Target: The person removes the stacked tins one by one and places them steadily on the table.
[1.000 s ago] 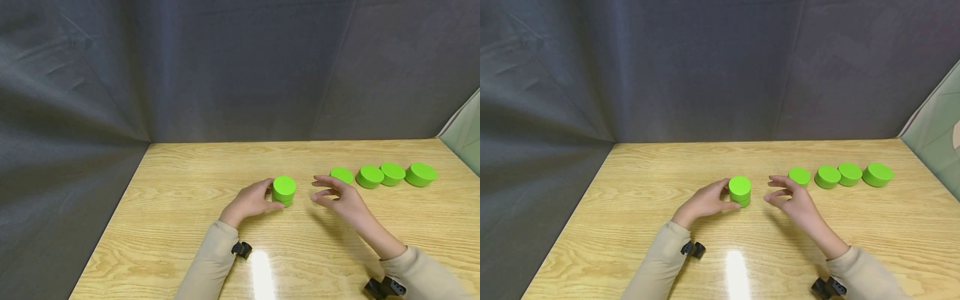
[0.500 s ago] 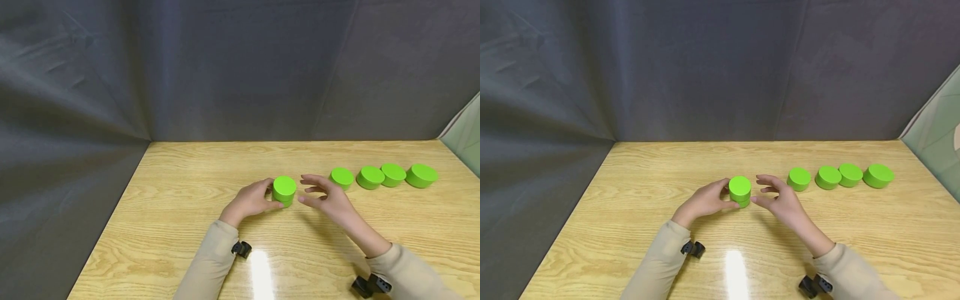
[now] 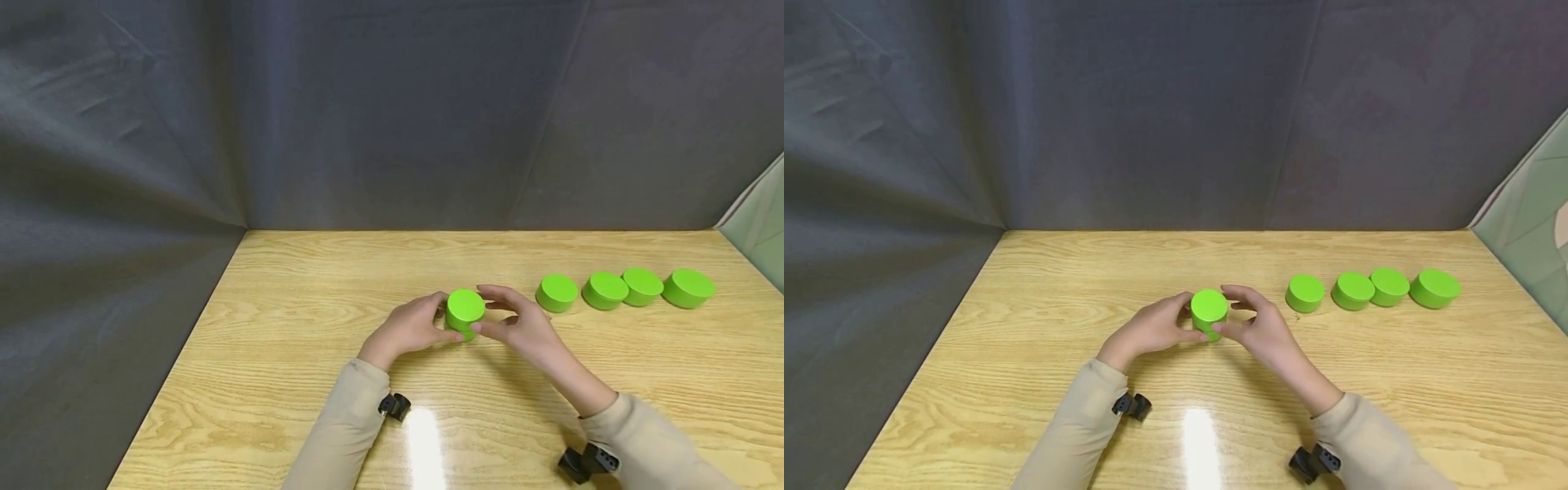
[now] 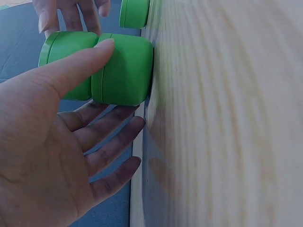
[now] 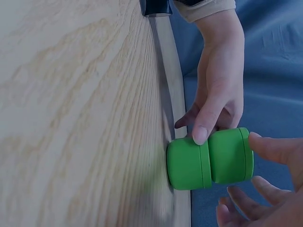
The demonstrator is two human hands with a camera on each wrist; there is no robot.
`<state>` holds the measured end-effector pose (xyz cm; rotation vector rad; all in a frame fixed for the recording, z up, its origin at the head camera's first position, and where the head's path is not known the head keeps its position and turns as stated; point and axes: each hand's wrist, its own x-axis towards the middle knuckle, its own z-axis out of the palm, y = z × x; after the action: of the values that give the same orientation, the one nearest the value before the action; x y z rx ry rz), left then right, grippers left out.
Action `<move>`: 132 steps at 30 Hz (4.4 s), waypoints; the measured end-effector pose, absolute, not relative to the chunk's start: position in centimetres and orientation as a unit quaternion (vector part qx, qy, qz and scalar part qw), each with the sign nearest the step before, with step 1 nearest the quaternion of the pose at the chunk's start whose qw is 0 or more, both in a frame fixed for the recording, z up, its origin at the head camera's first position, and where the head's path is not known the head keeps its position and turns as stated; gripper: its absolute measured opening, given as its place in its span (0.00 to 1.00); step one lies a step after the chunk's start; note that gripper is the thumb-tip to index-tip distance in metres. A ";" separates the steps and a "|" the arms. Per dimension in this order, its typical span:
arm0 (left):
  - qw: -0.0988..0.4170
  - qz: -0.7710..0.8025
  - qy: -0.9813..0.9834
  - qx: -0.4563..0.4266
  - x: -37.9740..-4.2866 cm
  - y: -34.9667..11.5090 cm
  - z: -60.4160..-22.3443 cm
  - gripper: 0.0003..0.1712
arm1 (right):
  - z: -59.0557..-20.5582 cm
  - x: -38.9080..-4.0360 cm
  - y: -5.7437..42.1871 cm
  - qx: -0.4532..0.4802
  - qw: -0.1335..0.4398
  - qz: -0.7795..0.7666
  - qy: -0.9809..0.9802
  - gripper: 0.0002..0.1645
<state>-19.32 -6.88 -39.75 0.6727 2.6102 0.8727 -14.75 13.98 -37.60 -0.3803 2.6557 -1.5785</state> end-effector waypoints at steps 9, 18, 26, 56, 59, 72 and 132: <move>0.159 0.310 0.907 0.235 -19.2 -6.8 -39.6 0.38 | -37.9 -15.2 13.6 -0.113 0.016 -0.498 0.859 0.39; 0.159 0.310 0.904 0.246 -19.1 -7.0 -39.6 0.38 | -37.7 -15.3 13.2 -0.103 0.032 -0.510 0.853 0.38; 0.157 0.308 0.905 0.248 -19.2 -7.0 -39.7 0.38 | -37.7 -15.5 13.0 -0.099 0.039 -0.514 0.851 0.40; 0.152 0.303 0.908 0.247 -19.4 -6.8 -39.9 0.36 | -37.4 -15.5 13.9 -0.089 0.023 -0.512 0.854 0.39; 0.154 0.303 0.908 0.245 -19.4 -6.8 -39.9 0.37 | -37.3 -15.4 14.1 -0.088 0.018 -0.513 0.854 0.39; 0.152 0.303 0.910 0.240 -19.3 -6.8 -40.0 0.34 | -37.3 -15.7 15.2 -0.076 0.018 -0.514 0.854 0.41; 0.150 0.296 0.913 0.236 -19.0 -6.7 -39.7 0.35 | -39.8 -15.6 19.7 -0.036 0.028 -0.436 0.899 0.43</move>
<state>-19.01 -6.71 -39.72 0.6772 2.6248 0.8503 -15.60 19.68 -39.77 -0.1096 2.7746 -1.3447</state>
